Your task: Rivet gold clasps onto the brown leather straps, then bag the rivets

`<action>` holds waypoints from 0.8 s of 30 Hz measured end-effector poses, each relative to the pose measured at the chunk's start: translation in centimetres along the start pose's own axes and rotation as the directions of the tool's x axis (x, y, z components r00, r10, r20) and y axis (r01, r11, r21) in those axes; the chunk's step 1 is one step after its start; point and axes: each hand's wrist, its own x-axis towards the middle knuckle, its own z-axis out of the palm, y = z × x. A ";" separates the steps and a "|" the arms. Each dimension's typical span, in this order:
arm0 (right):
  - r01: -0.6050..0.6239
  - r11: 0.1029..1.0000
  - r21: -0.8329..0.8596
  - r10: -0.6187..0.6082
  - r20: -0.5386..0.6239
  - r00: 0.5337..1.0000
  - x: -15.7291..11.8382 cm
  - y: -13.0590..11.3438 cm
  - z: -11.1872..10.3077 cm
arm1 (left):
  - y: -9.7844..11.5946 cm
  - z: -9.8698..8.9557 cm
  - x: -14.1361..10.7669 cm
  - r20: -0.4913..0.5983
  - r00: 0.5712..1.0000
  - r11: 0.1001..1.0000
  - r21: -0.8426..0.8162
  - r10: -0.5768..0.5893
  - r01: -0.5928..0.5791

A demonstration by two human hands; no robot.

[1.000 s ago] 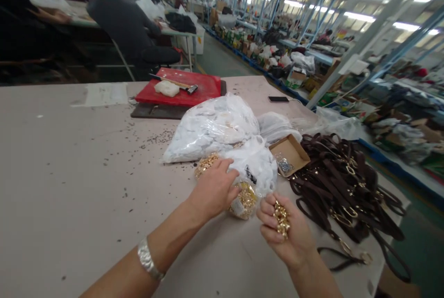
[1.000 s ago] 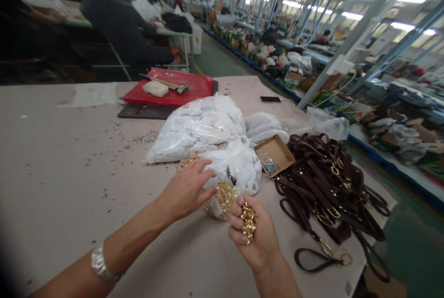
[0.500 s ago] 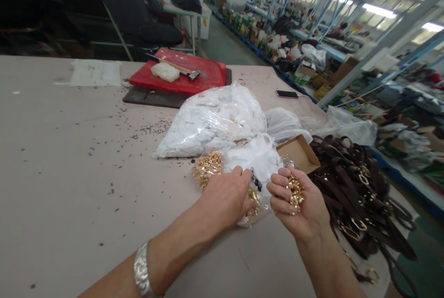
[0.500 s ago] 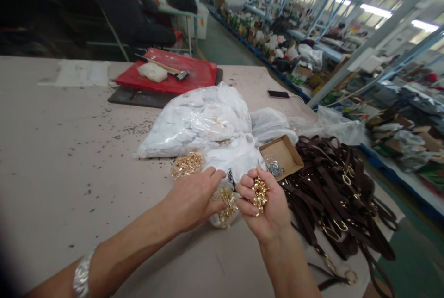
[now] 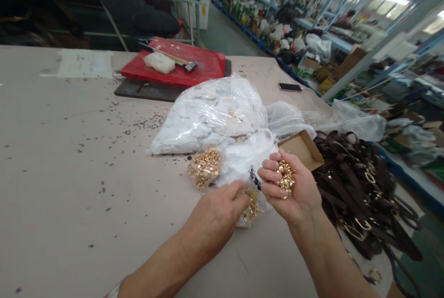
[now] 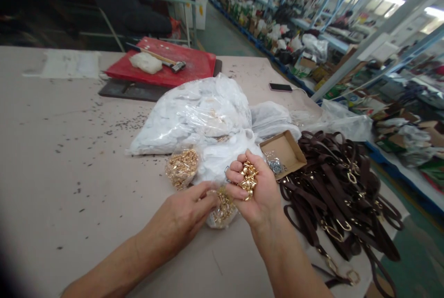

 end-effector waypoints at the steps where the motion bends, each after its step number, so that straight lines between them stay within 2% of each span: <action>1: 0.003 1.000 0.004 -0.003 -0.001 1.000 0.1 -0.1 0.3 | 0.1 0.3 -0.2 -0.003 1.000 1.000 -0.031 -0.008 0.008; 5: -0.007 1.000 0.025 0.007 0.023 1.000 -0.1 -0.1 1.8 | 0.6 0.4 -0.3 0.036 0.998 0.996 -0.079 -0.050 0.053; 8: -0.030 0.997 0.066 0.026 0.070 0.997 -0.3 0.9 3.1 | 0.7 0.3 0.0 0.062 0.995 0.983 -0.156 -0.084 0.093; 12: -0.098 0.986 0.136 0.081 0.125 0.989 0.4 3.1 4.0 | 0.1 1.3 0.1 -0.046 0.991 0.913 -0.396 -0.125 0.097; 15: -0.106 0.984 0.145 0.089 0.120 0.989 1.4 3.9 3.8 | 0.0 1.9 -0.1 -0.148 0.980 0.878 -0.475 -0.135 0.050; 18: -0.073 0.990 0.120 0.063 0.090 0.994 2.1 3.7 3.2 | 0.3 1.7 -0.4 -0.181 0.972 0.878 -0.476 -0.150 0.047; 21: -0.032 0.996 0.080 0.029 0.034 0.999 2.3 2.9 2.4 | 0.6 1.2 -0.4 -0.117 0.985 0.909 -0.412 -0.129 0.070; 24: 0.007 0.999 0.041 -0.007 -0.012 1.000 2.5 2.3 1.5 | 0.6 1.0 -0.2 -0.066 0.995 0.964 -0.257 -0.081 0.061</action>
